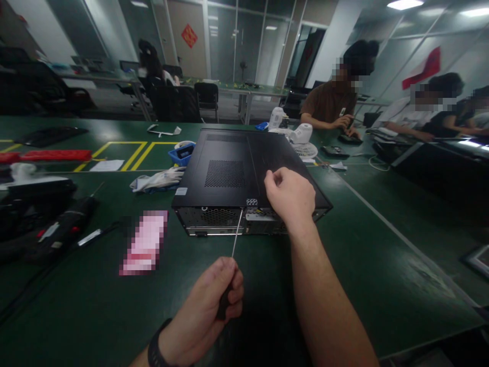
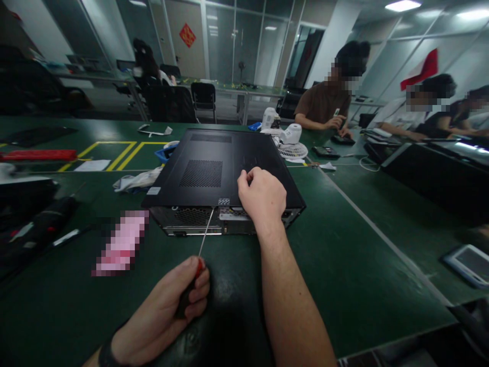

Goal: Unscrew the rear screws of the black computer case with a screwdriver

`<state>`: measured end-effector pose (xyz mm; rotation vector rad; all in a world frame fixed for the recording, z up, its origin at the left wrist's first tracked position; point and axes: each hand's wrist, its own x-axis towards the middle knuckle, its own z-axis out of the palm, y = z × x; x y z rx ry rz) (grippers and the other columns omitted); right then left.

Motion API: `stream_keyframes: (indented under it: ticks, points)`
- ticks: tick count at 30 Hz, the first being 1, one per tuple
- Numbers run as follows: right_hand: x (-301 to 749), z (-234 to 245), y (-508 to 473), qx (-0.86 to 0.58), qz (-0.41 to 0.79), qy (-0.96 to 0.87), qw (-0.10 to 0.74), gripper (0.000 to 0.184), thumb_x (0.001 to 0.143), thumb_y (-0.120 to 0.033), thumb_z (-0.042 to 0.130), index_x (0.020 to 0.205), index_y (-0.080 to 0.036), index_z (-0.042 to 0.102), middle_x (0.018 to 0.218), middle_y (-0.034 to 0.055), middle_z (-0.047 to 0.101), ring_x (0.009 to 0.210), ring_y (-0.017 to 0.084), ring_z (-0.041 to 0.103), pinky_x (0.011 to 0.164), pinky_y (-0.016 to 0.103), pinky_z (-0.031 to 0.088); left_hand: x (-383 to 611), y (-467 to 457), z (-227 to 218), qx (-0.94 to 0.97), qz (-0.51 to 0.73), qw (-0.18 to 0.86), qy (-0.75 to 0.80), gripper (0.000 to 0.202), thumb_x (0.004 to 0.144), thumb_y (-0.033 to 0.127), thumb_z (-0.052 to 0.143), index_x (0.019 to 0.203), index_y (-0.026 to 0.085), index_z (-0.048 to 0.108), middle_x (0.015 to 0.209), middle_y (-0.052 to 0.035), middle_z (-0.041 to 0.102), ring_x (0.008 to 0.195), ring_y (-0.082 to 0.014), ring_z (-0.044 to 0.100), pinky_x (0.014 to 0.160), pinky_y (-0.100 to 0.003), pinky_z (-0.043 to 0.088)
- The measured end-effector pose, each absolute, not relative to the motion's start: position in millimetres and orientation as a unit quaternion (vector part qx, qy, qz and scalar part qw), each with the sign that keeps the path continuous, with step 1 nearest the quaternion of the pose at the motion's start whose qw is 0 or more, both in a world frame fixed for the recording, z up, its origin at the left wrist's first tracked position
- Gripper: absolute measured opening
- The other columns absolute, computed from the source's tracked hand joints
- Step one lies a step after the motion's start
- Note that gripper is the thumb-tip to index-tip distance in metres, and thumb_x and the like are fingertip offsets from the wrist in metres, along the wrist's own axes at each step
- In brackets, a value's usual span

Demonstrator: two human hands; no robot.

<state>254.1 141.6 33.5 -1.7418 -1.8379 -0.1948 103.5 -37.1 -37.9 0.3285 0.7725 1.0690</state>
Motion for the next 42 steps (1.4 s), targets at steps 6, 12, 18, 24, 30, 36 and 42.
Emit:
stream_keyframes:
  ticks: [6,12,18,24,30,36,42]
  points:
    - [254.2,33.9,142.3,-0.656,-0.061,-0.693,0.295,0.034,0.097,-0.044,0.05,0.08,-0.022,0.068,0.085,0.0057,0.073,0.075,0.02,0.061,0.063,0.031,0.03,105.9,-34.8,-40.9,0.175,0.481,0.77,0.381,0.038,0.096,0.052,0.057,0.086,0.016,0.059,0.071,0.002,0.051,0.058,-0.0069,0.041,0.052,-0.02,0.031]
    - [254.2,33.6,142.2,-0.656,-0.07,-0.692,0.293,0.033,0.097,-0.044,0.05,0.079,-0.022,0.068,0.084,0.0051,0.074,0.075,0.02,0.062,0.061,0.032,0.026,106.7,-35.3,-42.8,0.138,0.476,0.784,0.373,0.04,0.094,0.057,0.058,0.092,0.017,0.061,0.066,0.0054,0.044,0.052,-0.0048,0.034,0.049,-0.02,0.025]
    - [253.7,34.8,141.4,-0.656,-0.067,-0.693,0.292,0.034,0.097,-0.044,0.05,0.079,-0.022,0.068,0.083,0.0054,0.073,0.075,0.02,0.062,0.061,0.032,0.026,104.2,-37.5,-41.1,0.15,0.489,0.78,0.36,0.032,0.094,0.051,0.063,0.091,0.019,0.058,0.072,0.005,0.046,0.055,-0.0051,0.036,0.05,-0.02,0.026]
    - [252.8,36.0,141.0,-0.66,-0.06,-0.691,0.289,0.034,0.097,-0.045,0.049,0.079,-0.022,0.068,0.081,0.0053,0.072,0.074,0.02,0.062,0.061,0.032,0.027,104.5,-36.2,-39.1,0.184,0.479,0.78,0.357,0.033,0.094,0.047,0.063,0.082,0.018,0.053,0.071,0.0049,0.044,0.056,-0.0058,0.035,0.051,-0.021,0.027]
    - [252.5,35.9,140.7,-0.662,-0.063,-0.689,0.288,0.035,0.097,-0.045,0.049,0.079,-0.022,0.067,0.081,0.0058,0.072,0.075,0.021,0.062,0.063,0.032,0.03,106.2,-35.1,-39.7,0.175,0.486,0.766,0.382,0.033,0.096,0.05,0.058,0.09,0.017,0.059,0.074,0.002,0.05,0.062,-0.0082,0.041,0.053,-0.021,0.03]
    - [252.9,34.2,142.2,-0.661,-0.075,-0.687,0.291,0.035,0.097,-0.045,0.05,0.079,-0.022,0.067,0.083,0.0063,0.073,0.075,0.021,0.062,0.063,0.033,0.031,108.5,-33.5,-44.6,0.162,0.482,0.775,0.376,0.039,0.094,0.054,0.06,0.092,0.015,0.063,0.073,0.0021,0.05,0.061,-0.0077,0.042,0.057,-0.022,0.033]
    - [253.6,32.4,143.3,-0.666,-0.092,-0.681,0.291,0.035,0.097,-0.045,0.051,0.078,-0.022,0.068,0.083,0.0057,0.073,0.074,0.02,0.061,0.061,0.032,0.028,114.4,-32.3,-47.3,0.118,0.473,0.792,0.367,0.045,0.089,0.059,0.065,0.097,0.015,0.064,0.068,0.0038,0.05,0.056,-0.0064,0.042,0.056,-0.023,0.029]
